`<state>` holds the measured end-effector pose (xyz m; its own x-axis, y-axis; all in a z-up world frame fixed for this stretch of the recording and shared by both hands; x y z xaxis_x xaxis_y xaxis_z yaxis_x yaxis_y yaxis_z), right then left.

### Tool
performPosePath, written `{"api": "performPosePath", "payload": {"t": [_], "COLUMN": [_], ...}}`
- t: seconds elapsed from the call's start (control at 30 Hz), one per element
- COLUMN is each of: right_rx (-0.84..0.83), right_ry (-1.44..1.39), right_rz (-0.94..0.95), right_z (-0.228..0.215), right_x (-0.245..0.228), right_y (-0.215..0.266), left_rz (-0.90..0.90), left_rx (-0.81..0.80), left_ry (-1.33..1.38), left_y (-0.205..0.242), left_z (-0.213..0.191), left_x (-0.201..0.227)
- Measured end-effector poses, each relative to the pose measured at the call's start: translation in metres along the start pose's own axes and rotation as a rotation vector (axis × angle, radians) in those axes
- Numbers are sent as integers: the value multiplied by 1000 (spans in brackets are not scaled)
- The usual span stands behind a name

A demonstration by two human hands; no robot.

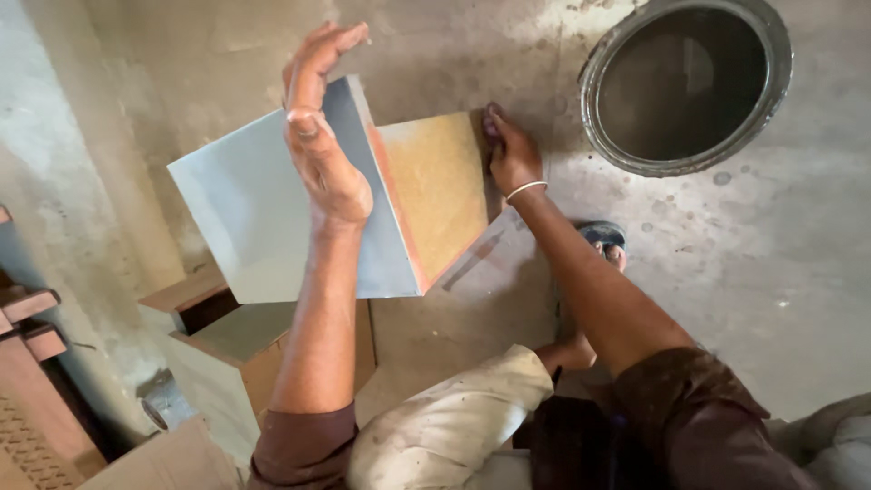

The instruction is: The person sits on the floor and wipes the interior and exterior surfaces of wooden furniture pieces using a purple cloth. They repeatedly dip the cloth into a metal bucket to apply a cleaning solution or polish to the wood.

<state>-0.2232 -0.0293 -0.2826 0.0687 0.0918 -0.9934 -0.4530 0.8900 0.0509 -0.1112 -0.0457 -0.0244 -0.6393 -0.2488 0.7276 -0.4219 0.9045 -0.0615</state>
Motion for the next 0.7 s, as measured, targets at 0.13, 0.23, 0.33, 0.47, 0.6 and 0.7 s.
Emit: {"api": "performPosePath", "payload": {"t": [0.13,0.23,0.33,0.47,0.6,0.7], "right_rx": [28,-10,-82,-60,-32,-55], "right_ry": [262,135,89,135,137,146], "right_rz": [-139,-343,-444,-402,-403,-466], "right_z": [9,10,-3,-15,-16,-7], "right_x": [-56,-121,-164,-193,-193,-172], "right_y": [24,40,34,96,137,93], "left_rz": [-1,12,18,-53,-74,-92], "left_rx": [32,9,-13,22,75,147], "left_ry": [139,189,230,221,265,426], "left_y": [-5,-2,-1,4,7,9], "left_z": [-1,-1,0,0,-3,-11], "left_x": [-6,-12,-10,-26,-47,-64]}}
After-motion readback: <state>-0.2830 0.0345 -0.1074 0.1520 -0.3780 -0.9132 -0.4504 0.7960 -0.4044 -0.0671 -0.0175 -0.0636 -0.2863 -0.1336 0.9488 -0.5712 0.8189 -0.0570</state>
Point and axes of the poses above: each hand's wrist, its own y-axis away from the middle knuckle, its own z-axis out of the palm, x = y × z, the point moved 3 cm from there along -y, towards the middle knuckle, and after that the axes turned 7 degrees about -z, right-handed, at the moved point
